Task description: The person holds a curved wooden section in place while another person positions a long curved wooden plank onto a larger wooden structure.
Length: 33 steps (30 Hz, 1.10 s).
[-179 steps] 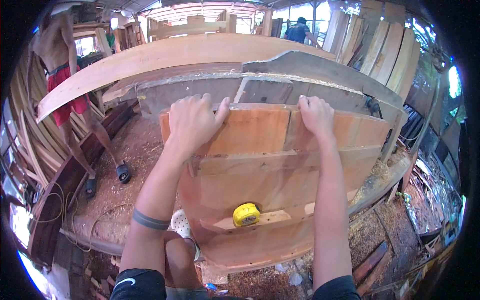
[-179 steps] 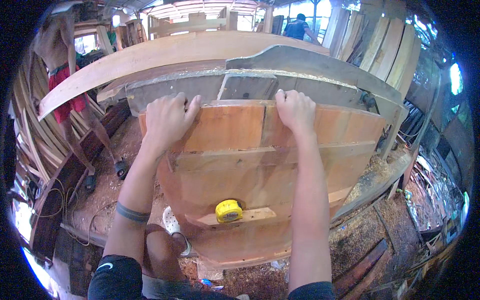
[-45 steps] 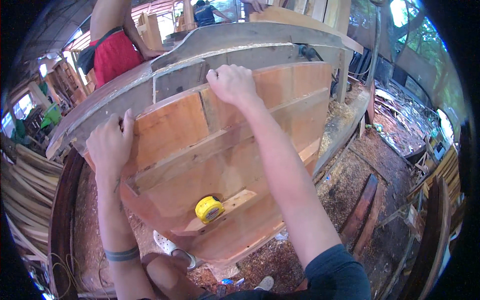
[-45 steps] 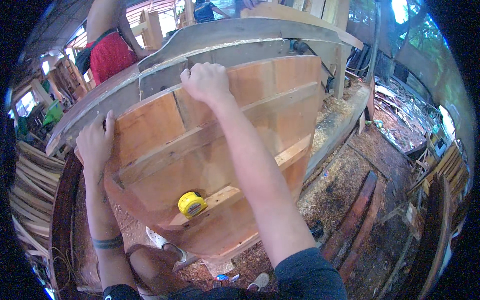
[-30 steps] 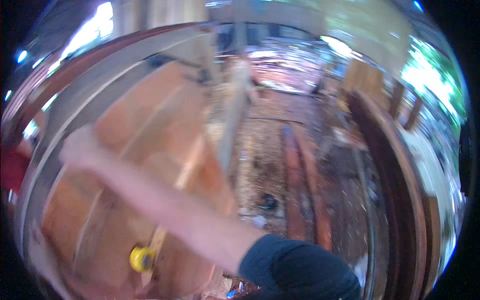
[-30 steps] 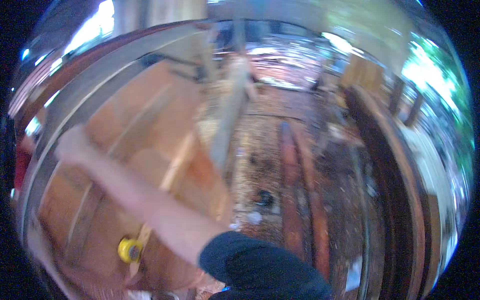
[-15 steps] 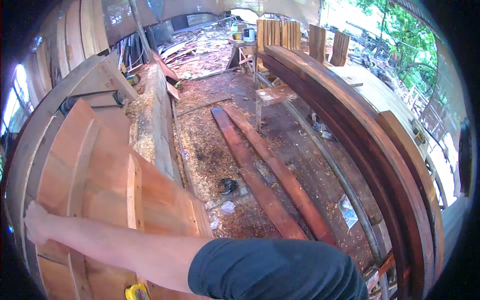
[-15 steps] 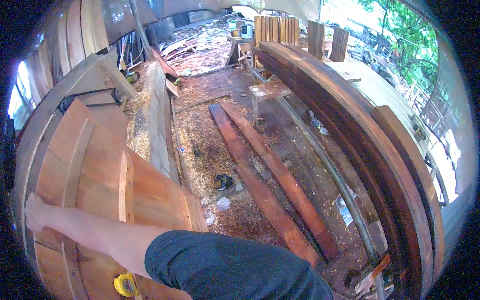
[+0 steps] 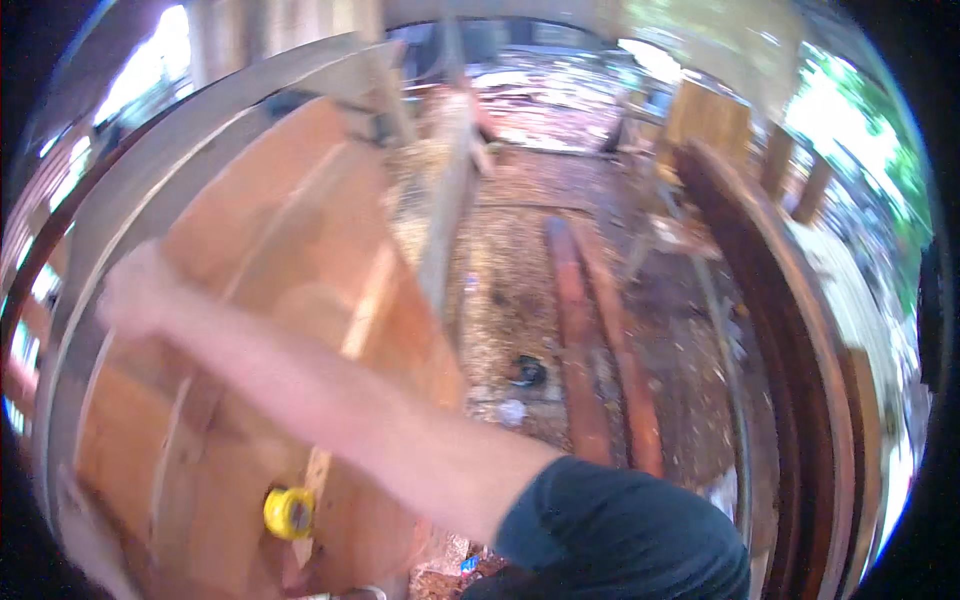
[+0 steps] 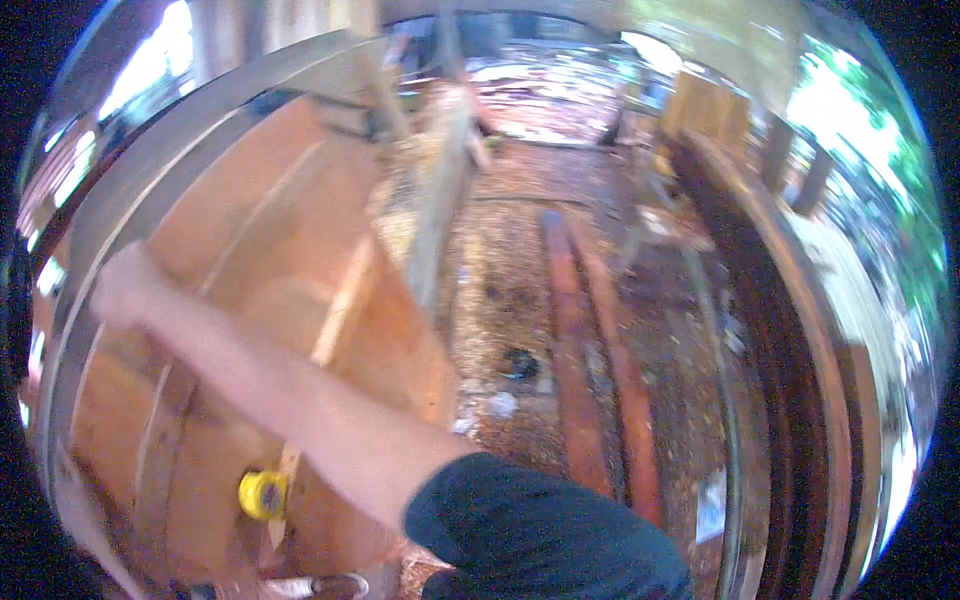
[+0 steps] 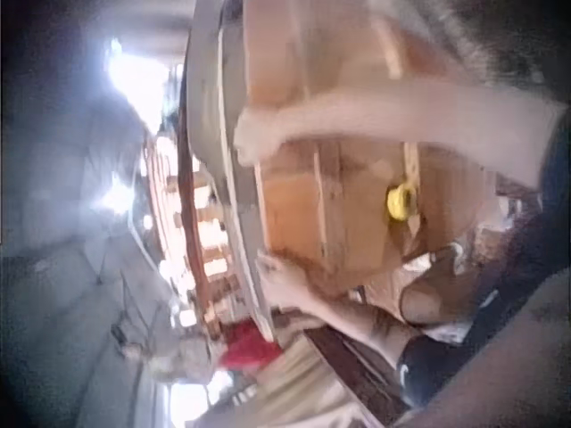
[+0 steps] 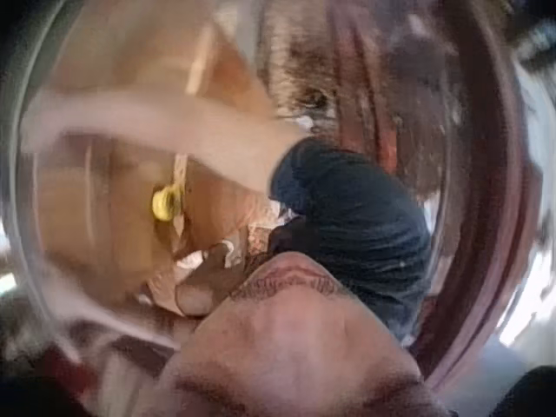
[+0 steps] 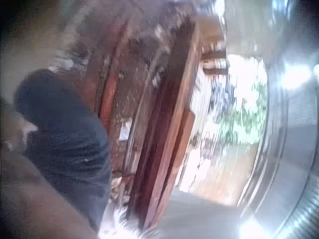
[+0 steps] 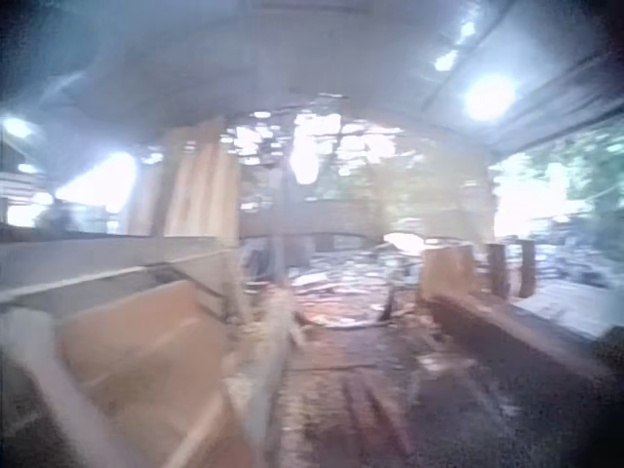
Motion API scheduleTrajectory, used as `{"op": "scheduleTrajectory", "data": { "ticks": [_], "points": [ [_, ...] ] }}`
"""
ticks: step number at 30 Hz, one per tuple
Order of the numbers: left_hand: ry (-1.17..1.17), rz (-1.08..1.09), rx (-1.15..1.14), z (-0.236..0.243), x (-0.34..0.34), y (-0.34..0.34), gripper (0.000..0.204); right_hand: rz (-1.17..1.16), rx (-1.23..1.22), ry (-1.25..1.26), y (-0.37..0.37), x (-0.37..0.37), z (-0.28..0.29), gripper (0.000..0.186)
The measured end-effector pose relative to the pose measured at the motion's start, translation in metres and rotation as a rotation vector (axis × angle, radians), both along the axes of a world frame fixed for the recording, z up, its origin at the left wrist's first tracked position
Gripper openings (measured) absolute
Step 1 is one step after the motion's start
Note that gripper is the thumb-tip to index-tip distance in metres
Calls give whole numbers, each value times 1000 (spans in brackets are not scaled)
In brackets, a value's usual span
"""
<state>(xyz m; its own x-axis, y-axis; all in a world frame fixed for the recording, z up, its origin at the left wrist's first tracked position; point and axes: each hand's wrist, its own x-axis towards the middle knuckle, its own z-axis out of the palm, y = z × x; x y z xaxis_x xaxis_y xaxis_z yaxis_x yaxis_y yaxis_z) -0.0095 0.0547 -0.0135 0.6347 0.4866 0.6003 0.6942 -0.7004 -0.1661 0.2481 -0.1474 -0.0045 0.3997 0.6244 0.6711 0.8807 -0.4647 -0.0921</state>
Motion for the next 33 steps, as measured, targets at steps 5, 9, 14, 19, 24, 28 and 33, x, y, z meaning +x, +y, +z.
{"op": "scheduleTrajectory", "data": {
  "ticks": [5,9,14,19,24,28,33],
  "points": [
    [-272,-57,41,-3,18,-64,51,-35,131,142,1,8,-7,47],
    [-278,-114,110,9,16,-75,48,-42,202,75,-4,6,-6,52],
    [-253,-29,46,18,-5,-75,48,-27,236,7,13,-3,-1,51],
    [-300,-116,8,12,1,-70,50,14,237,-38,12,11,-9,53],
    [-371,-154,51,8,6,-64,51,6,236,-12,4,25,-14,51],
    [-373,-218,104,6,7,-55,52,13,244,41,12,19,-14,51],
    [-411,-233,111,5,6,-51,51,19,251,8,21,24,-15,50]
  ]
}}
